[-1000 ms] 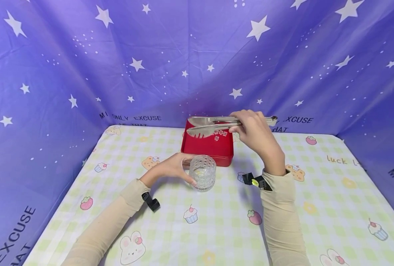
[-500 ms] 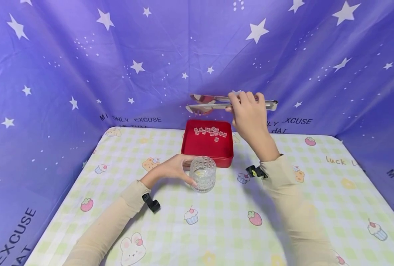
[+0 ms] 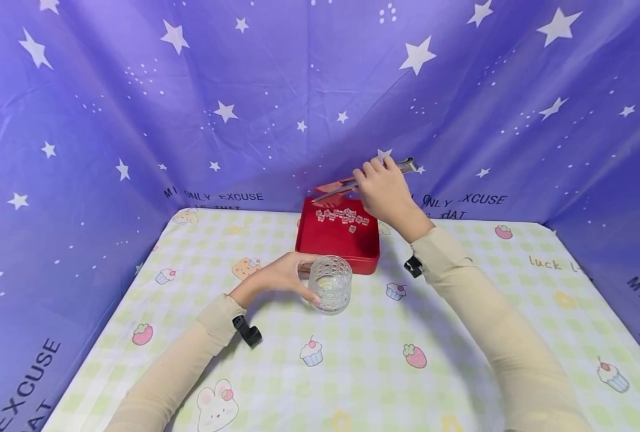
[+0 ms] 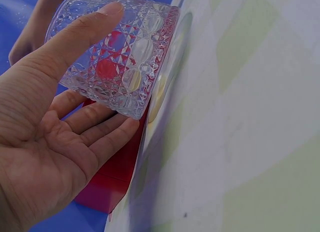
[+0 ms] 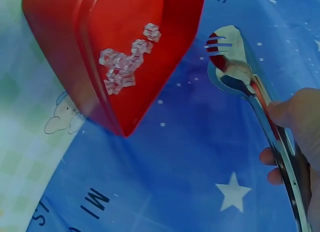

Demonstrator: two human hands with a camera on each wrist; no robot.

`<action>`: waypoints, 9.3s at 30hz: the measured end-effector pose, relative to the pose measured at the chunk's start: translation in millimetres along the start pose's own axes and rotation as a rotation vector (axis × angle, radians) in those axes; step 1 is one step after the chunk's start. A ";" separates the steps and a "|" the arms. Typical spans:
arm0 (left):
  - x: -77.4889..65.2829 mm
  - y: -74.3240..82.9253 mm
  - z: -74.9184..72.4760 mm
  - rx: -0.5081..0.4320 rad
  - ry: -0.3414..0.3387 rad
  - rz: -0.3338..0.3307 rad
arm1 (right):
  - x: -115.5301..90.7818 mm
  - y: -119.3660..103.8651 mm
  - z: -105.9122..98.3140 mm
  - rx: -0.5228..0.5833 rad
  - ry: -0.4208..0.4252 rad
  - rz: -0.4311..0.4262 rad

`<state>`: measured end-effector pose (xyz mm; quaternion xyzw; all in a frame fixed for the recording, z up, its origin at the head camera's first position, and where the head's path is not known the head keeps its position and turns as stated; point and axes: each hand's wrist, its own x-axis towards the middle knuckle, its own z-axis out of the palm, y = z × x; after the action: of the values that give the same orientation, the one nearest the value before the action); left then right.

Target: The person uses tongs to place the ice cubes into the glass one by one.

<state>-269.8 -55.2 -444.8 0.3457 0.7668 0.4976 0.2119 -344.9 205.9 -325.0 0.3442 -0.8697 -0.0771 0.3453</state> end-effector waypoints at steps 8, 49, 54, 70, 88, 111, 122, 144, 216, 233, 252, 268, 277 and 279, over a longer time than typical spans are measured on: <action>-0.5 1.0 0.2 -0.011 -0.001 0.001 | 5.1 -5.8 16.3 -0.010 -0.059 -0.020; -0.1 0.8 0.4 0.007 0.003 0.006 | 7.3 -25.7 51.5 0.019 -0.264 0.006; 0.1 1.4 0.2 0.000 0.001 0.007 | 7.5 -26.4 51.3 0.017 -0.237 0.004; -0.2 1.0 -0.8 0.005 -0.004 0.008 | 3.1 -26.3 56.3 0.071 -0.201 0.038; -0.2 0.4 -0.8 0.011 -0.008 0.009 | -10.6 -19.5 54.9 0.149 0.014 0.106; -0.6 -0.5 -1.6 0.038 -0.006 0.012 | -20.3 -12.5 0.7 0.512 0.485 0.413; -0.9 -1.6 -0.6 0.008 -0.012 -0.005 | -34.7 -13.4 -41.8 0.679 0.452 0.425; -1.4 0.8 -4.2 0.033 0.010 -0.047 | -55.0 -9.9 -93.9 0.661 0.055 0.247; -0.9 -0.2 -3.3 0.039 0.005 -0.036 | -49.4 -19.1 -81.8 0.530 -0.068 0.294; -1.1 0.0 -0.3 0.049 0.005 -0.030 | -26.1 -22.1 -41.1 0.269 0.077 0.218; 0.1 -2.3 -0.6 -0.020 -0.014 0.008 | 2.3 -15.7 27.5 0.073 -0.089 0.019; -0.2 -1.6 -0.7 -0.001 -0.007 0.016 | 16.6 -25.7 50.1 0.039 -0.156 -0.001; -0.2 0.9 -0.7 -0.017 -0.015 0.003 | 15.8 -27.8 50.9 0.067 -0.255 0.022; 0.3 0.4 -0.9 -0.015 -0.014 0.004 | 14.5 -27.7 49.5 0.075 -0.260 0.024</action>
<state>-270.5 -55.4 -444.1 0.3491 0.7609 0.5014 0.2187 -369.8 170.5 -364.4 0.3333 -0.9135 -0.0845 0.2173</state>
